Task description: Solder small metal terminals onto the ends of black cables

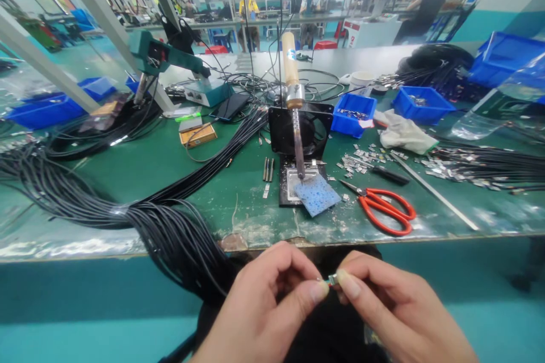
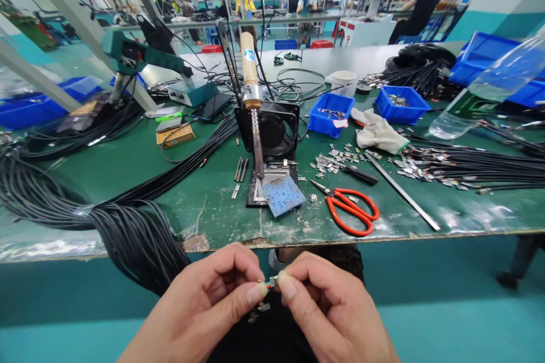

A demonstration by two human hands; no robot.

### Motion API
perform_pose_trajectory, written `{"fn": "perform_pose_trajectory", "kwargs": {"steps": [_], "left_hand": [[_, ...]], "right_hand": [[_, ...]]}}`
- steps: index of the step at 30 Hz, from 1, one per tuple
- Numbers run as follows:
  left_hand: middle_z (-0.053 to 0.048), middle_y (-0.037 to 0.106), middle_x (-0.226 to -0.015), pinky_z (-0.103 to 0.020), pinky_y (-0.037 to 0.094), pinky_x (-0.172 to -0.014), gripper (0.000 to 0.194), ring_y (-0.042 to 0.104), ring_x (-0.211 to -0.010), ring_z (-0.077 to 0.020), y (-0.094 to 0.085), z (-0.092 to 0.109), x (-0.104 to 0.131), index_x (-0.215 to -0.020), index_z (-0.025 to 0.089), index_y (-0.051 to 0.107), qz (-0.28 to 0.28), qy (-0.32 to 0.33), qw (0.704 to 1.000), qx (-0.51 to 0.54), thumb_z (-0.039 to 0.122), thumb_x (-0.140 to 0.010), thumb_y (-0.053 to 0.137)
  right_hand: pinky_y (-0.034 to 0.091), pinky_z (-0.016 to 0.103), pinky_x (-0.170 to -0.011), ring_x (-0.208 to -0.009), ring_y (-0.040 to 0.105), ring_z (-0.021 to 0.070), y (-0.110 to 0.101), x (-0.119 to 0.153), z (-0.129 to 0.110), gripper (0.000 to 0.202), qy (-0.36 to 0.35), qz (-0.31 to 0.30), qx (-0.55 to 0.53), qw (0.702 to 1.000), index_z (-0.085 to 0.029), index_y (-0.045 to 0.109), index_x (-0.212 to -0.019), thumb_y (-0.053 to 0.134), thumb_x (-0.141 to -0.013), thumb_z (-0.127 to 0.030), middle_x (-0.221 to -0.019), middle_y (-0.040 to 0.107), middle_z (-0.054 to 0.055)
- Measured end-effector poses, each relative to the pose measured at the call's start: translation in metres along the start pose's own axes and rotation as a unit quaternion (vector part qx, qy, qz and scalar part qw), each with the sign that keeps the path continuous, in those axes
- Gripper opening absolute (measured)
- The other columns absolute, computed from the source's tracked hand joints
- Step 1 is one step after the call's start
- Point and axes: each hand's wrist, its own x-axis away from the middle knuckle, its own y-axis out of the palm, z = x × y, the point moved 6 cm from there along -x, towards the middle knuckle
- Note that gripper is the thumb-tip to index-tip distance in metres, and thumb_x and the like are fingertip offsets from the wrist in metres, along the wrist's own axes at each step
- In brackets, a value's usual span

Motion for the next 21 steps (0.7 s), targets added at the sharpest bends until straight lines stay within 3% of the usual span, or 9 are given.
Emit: {"fn": "perform_pose_trajectory", "kwargs": {"steps": [7,16,21], "left_hand": [[0.002,0.059,-0.079,-0.027,0.042,-0.068,0.021,0.051,-0.074,-0.0155,-0.0017,-0.005,-0.0016,-0.08,0.02,0.063,0.012,0.002,0.999,0.03,0.036,-0.092,0.07],[0.004,0.056,-0.075,-0.027,0.04,-0.068,0.025,0.047,-0.072,-0.0142,-0.0003,-0.0074,-0.0014,-0.081,0.019,0.06,0.017,-0.06,0.993,0.097,0.038,-0.089,0.075],[0.002,0.058,-0.08,-0.027,0.041,-0.072,0.027,0.049,-0.076,-0.0149,0.0,-0.0084,-0.0023,-0.079,0.019,0.06,0.009,-0.052,0.992,0.118,0.038,-0.089,0.075]], "right_hand": [[0.05,0.02,-0.061,-0.066,0.059,0.0125,0.0039,0.0037,0.0029,0.029,0.0,0.006,-0.008,1.0,-0.024,0.066,-0.082,0.053,-0.103,-0.039,-0.074,0.063,-0.003],[0.049,0.019,-0.059,-0.065,0.058,0.0116,0.0073,-0.0012,0.0006,0.027,-0.006,0.004,-0.004,1.0,-0.025,0.066,-0.083,0.053,-0.104,-0.037,-0.074,0.063,-0.004],[0.049,0.019,-0.061,-0.066,0.059,0.0121,0.0083,-0.0007,0.0026,0.028,-0.002,0.002,-0.006,1.0,-0.025,0.068,-0.083,0.054,-0.103,-0.038,-0.075,0.063,-0.003]]}}
